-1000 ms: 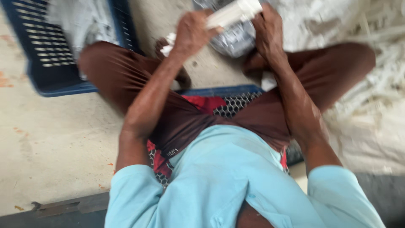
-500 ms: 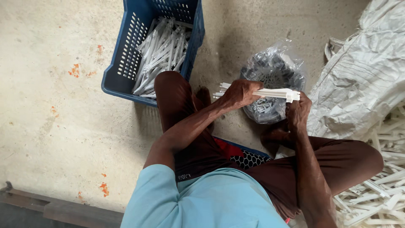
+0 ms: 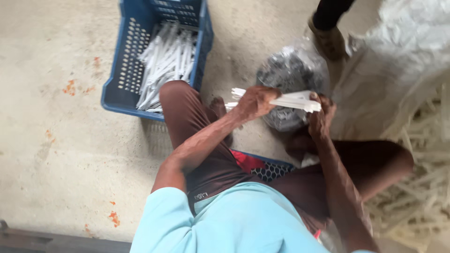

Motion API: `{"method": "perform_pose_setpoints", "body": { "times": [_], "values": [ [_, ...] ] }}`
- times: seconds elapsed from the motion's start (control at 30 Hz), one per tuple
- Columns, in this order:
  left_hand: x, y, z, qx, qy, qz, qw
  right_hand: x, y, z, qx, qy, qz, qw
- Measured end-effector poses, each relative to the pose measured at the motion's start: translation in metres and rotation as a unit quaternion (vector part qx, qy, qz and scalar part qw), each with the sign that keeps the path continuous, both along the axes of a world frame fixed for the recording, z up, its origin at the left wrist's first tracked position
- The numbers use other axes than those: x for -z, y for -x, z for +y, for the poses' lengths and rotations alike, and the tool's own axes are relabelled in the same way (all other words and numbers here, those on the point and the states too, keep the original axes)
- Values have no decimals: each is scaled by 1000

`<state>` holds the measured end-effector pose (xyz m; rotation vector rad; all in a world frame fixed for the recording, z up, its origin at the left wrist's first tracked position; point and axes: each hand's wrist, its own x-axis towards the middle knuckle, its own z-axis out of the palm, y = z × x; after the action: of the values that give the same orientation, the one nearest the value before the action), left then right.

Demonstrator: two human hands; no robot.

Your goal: The person sits cross-legged on a crate and assembles white plastic parts by hand. They pick up a long white plastic strip and insert smaller white plastic pieces into it, then place the assembled unit into a blue basket.

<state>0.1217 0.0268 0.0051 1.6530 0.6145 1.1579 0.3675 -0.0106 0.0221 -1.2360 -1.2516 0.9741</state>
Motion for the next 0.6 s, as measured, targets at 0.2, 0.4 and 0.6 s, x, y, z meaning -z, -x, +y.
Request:
{"method": "perform_pose_setpoints", "body": {
  "times": [0.2,0.4,0.6],
  "values": [
    [-2,15,-4,-96,-224,283,928,43,12,-4,76,142,166,973],
    [-38,9,-21,-82,-184,325,924,31,14,-11,109,175,72,976],
    [-36,-12,-11,-88,-191,371,904,14,-3,-6,51,173,37,983]
  ]
}}
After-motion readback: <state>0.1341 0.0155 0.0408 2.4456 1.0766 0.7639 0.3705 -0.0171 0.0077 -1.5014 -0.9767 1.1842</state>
